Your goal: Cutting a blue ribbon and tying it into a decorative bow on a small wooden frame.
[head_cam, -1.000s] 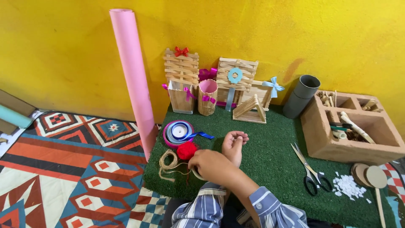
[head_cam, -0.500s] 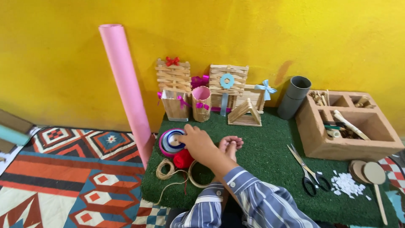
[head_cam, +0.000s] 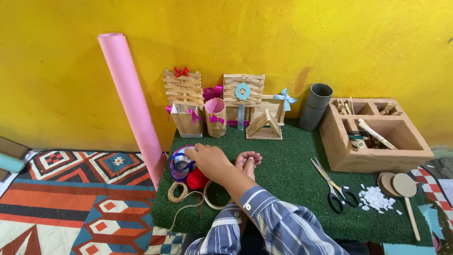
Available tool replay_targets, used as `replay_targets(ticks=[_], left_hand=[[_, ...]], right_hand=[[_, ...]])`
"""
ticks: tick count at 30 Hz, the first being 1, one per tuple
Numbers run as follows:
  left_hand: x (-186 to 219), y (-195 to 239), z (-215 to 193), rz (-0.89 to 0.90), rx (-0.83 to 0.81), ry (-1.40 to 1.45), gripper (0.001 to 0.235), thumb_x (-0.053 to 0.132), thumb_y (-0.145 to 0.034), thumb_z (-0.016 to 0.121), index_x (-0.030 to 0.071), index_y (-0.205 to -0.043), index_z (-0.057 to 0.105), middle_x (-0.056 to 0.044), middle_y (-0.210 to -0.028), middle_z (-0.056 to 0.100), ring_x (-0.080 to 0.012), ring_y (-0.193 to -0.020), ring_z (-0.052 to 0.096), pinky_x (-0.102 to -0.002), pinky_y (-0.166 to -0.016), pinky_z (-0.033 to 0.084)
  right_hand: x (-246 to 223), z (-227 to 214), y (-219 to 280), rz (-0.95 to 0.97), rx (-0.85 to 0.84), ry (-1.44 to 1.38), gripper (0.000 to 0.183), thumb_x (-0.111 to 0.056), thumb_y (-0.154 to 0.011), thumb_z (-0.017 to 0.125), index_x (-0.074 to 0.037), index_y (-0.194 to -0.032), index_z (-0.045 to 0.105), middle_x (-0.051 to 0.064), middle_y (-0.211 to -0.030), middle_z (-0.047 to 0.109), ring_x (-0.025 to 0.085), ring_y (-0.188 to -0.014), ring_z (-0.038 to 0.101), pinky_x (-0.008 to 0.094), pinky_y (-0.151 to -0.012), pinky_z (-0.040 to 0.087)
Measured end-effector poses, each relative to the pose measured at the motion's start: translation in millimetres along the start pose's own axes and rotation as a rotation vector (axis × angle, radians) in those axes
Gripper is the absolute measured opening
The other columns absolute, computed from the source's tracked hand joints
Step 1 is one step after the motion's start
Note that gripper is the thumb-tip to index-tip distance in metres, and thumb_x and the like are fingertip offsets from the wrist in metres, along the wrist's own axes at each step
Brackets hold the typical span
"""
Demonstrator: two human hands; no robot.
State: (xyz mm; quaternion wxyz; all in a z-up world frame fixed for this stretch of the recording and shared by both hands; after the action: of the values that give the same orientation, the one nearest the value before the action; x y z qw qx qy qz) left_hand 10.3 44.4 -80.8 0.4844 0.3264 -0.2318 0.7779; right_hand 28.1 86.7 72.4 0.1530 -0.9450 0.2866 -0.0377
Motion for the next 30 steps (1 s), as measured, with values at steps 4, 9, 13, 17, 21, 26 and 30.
replay_targets(ticks=[4,9,13,17,21,26,30], left_hand=[[3,7,7,-0.018,0.006,0.023,0.011,0.008,-0.102,0.051,0.007,-0.109,0.06,-0.014,-0.094,0.072,-0.0228,-0.085,0.073,-0.03,-0.077,0.059],[-21,-10,67,-0.034,0.022,0.058,0.011,0.009,-0.103,0.051,0.007,-0.11,0.059,-0.014,-0.093,0.072,-0.0243,-0.085,0.073,-0.031,-0.077,0.059],[-20,-15,69,-0.04,0.042,0.09,0.011,0.01,-0.104,0.051,0.007,-0.111,0.059,-0.015,-0.093,0.071,-0.0254,-0.086,0.073,-0.032,-0.077,0.058],[-15,-12,67,-0.053,0.063,0.121,0.011,0.012,-0.104,0.051,0.007,-0.111,0.059,-0.015,-0.093,0.071,-0.0266,-0.086,0.073,-0.033,-0.077,0.058],[-1,-15,67,-0.055,0.067,0.148,0.012,0.013,-0.105,0.05,0.007,-0.112,0.058,-0.016,-0.093,0.071,-0.0277,-0.086,0.073,-0.034,-0.077,0.058],[9,-15,65,-0.068,0.092,0.198,0.012,0.014,-0.105,0.05,0.007,-0.112,0.058,-0.016,-0.093,0.071,-0.0291,-0.087,0.073,-0.035,-0.077,0.058],[55,17,97,0.008,0.022,0.213,0.042,0.043,-0.109,0.042,0.015,-0.139,0.052,-0.005,-0.112,0.067,-0.0186,-0.106,0.067,-0.035,-0.096,0.052]], right_hand=[[-8,8,7,-0.129,0.252,0.133,0.033,-0.017,-0.093,0.068,-0.037,-0.117,0.06,0.004,-0.093,0.06,0.027,-0.083,0.072,0.041,-0.064,0.056],[-8,20,2,-0.216,0.235,0.126,0.023,-0.013,-0.09,0.069,-0.029,-0.106,0.067,0.001,-0.092,0.061,0.022,-0.079,0.071,0.036,-0.063,0.054],[-9,30,1,-0.287,0.301,0.199,0.022,-0.011,-0.084,0.069,-0.03,-0.095,0.065,-0.001,-0.085,0.058,0.021,-0.072,0.066,0.037,-0.058,0.05],[-5,26,1,-0.226,0.35,0.155,0.016,-0.015,-0.086,0.067,-0.031,-0.086,0.063,-0.005,-0.084,0.056,0.017,-0.07,0.064,0.033,-0.055,0.049],[32,-12,4,0.007,0.426,-0.485,0.01,-0.017,-0.091,0.07,-0.023,-0.098,0.074,-0.001,-0.095,0.067,0.026,-0.089,0.072,0.035,-0.072,0.058],[92,-93,94,0.458,0.366,-1.056,0.02,-0.021,-0.09,0.08,-0.009,-0.106,0.08,0.007,-0.09,0.073,0.022,-0.085,0.07,0.034,-0.074,0.058],[142,-83,159,0.673,0.183,-1.211,0.019,-0.008,-0.087,0.078,-0.002,-0.105,0.081,0.01,-0.086,0.075,0.02,-0.077,0.064,0.033,-0.07,0.055]])
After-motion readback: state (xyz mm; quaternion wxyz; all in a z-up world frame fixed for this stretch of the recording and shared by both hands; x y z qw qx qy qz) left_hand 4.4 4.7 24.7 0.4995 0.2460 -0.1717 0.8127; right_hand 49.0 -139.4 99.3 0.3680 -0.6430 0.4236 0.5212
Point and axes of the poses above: each hand's wrist, its own y-axis away from the middle knuckle, its own z-axis out of the palm, x = y × z, the point moved 2 cm from there along -y, towards the middle knuckle
